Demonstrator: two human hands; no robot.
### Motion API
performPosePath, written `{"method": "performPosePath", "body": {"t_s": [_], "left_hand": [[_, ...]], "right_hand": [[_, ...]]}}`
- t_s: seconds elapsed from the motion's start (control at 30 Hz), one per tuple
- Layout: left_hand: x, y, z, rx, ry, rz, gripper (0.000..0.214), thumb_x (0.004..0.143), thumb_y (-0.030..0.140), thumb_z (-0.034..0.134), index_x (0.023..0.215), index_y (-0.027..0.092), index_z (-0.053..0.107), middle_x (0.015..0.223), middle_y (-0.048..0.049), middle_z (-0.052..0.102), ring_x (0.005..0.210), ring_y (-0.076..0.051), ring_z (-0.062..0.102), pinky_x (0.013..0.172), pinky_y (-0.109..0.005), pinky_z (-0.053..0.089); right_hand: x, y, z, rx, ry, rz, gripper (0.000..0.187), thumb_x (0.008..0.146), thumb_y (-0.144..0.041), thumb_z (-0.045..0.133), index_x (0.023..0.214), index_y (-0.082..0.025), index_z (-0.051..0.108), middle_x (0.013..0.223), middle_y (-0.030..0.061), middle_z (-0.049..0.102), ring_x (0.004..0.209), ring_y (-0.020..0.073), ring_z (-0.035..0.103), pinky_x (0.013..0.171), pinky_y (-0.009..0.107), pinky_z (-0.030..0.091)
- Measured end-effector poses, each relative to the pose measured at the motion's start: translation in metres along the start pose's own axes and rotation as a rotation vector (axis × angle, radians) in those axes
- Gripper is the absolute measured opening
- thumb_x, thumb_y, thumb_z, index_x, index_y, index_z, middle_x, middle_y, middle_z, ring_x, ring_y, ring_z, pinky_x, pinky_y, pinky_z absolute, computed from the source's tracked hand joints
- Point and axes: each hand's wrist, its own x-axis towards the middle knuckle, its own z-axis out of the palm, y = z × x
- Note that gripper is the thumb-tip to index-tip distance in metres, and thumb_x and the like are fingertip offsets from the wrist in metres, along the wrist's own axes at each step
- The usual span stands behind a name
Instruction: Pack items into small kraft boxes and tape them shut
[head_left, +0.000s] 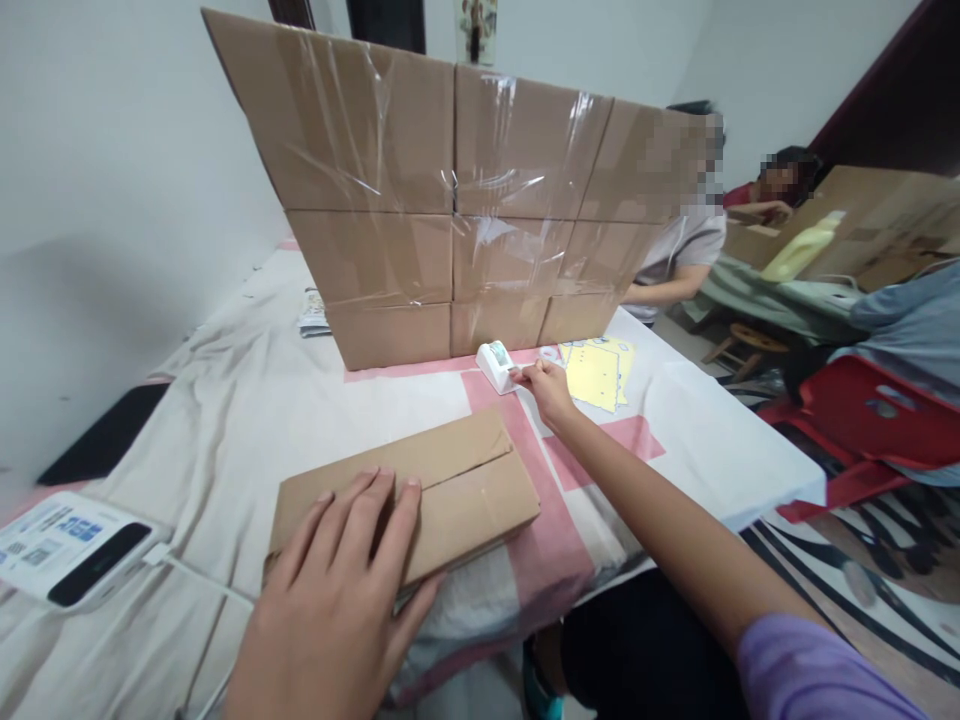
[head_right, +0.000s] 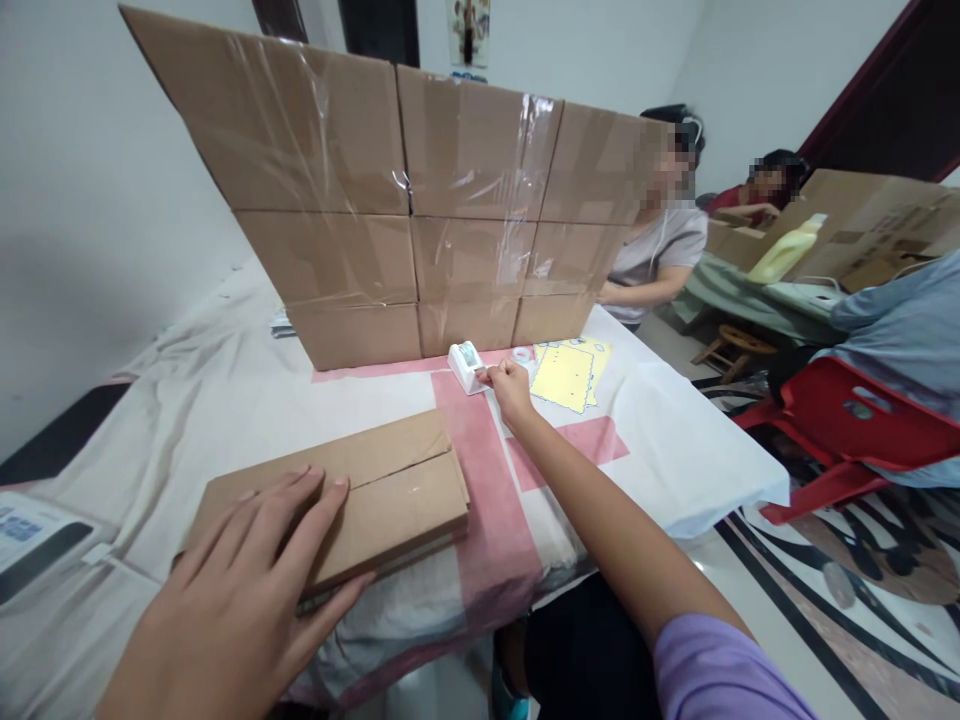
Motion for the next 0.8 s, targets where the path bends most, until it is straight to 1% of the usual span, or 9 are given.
{"method": "performPosePath", "body": {"t_s": [0.13,0.27,0.37,0.43,0.5,0.53,0.6,0.7,0.8], "left_hand": [[0.001,0.0,0.001,-0.001,0.002,0.002,0.061,0.091,0.049,0.054,0.138,0.009,0.051,0.132,-0.0189,0.06,0.118,-0.036,0.054,0.102,-0.049,0.037],[0.002,0.0,0.0,0.0,0.001,0.002,0.061,0.091,0.049,0.055,0.137,0.01,0.051,0.132,-0.0189,0.06,0.119,-0.036,0.054,0.102,-0.049,0.038],[0.002,0.0,-0.001,-0.002,0.001,0.003,0.062,0.09,0.048,0.056,0.138,0.01,0.051,0.132,-0.0193,0.06,0.119,-0.037,0.053,0.103,-0.049,0.037],[0.002,0.0,-0.001,-0.001,0.007,0.005,0.061,0.09,0.048,0.057,0.137,0.009,0.052,0.131,-0.0196,0.06,0.119,-0.037,0.053,0.103,-0.049,0.037],[0.003,0.001,0.0,0.001,0.012,0.008,0.061,0.089,0.047,0.058,0.137,0.009,0.052,0.131,-0.0196,0.06,0.118,-0.037,0.054,0.102,-0.049,0.037],[0.004,0.001,0.0,0.001,0.017,0.013,0.062,0.089,0.047,0.058,0.137,0.009,0.052,0.131,-0.0196,0.06,0.118,-0.037,0.054,0.102,-0.049,0.037],[0.004,0.001,0.0,-0.001,0.015,0.013,0.063,0.089,0.047,0.059,0.137,0.008,0.052,0.131,-0.0199,0.06,0.117,-0.037,0.054,0.102,-0.05,0.037],[0.005,0.002,-0.001,-0.003,0.003,0.005,0.062,0.088,0.046,0.06,0.136,0.008,0.052,0.13,-0.0202,0.06,0.118,-0.038,0.054,0.102,-0.05,0.037],[0.004,0.001,-0.002,-0.003,-0.004,0.002,0.062,0.088,0.047,0.061,0.135,0.008,0.052,0.13,-0.02,0.06,0.118,-0.038,0.055,0.101,-0.05,0.037]], "right_hand": [[-0.005,0.002,-0.002,0.012,-0.02,-0.021,0.028,0.071,-0.015,0.057,0.061,-0.023,0.032,0.06,-0.0025,0.06,0.091,0.0175,0.071,0.083,0.027,0.055],[-0.013,-0.002,-0.003,-0.031,-0.02,-0.015,0.035,0.073,-0.018,0.063,0.061,-0.023,0.03,0.06,-0.0034,0.058,0.098,0.0189,0.071,0.085,0.026,0.055],[-0.018,-0.006,-0.004,-0.049,-0.004,0.018,0.04,0.073,-0.019,0.066,0.062,-0.023,0.028,0.061,-0.0041,0.055,0.098,0.0188,0.072,0.083,0.025,0.055],[-0.02,-0.006,-0.005,-0.024,0.021,0.052,0.041,0.073,-0.017,0.067,0.062,-0.023,0.028,0.058,-0.0053,0.051,0.093,0.0186,0.072,0.078,0.024,0.055],[-0.022,-0.004,-0.006,-0.003,0.039,0.099,0.04,0.073,-0.014,0.066,0.063,-0.023,0.028,0.056,-0.0054,0.05,0.086,0.0183,0.073,0.07,0.022,0.055],[-0.022,-0.003,-0.006,-0.003,0.041,0.128,0.039,0.074,-0.013,0.064,0.063,-0.023,0.028,0.056,-0.0047,0.052,0.081,0.018,0.073,0.064,0.021,0.054],[-0.023,-0.001,-0.007,-0.031,0.031,0.181,0.035,0.077,-0.012,0.061,0.065,-0.023,0.029,0.06,-0.0017,0.06,0.07,0.0164,0.071,0.05,0.019,0.047],[-0.022,0.003,-0.009,-0.176,0.017,0.213,0.032,0.081,-0.012,0.055,0.067,-0.023,0.029,0.069,0.0011,0.067,0.052,0.0124,0.064,0.038,0.019,0.034],[-0.022,0.006,-0.013,-0.353,0.004,0.193,0.029,0.082,-0.011,0.051,0.066,-0.024,0.03,0.066,0.0009,0.066,0.044,0.0119,0.059,0.037,0.021,0.031]]}}
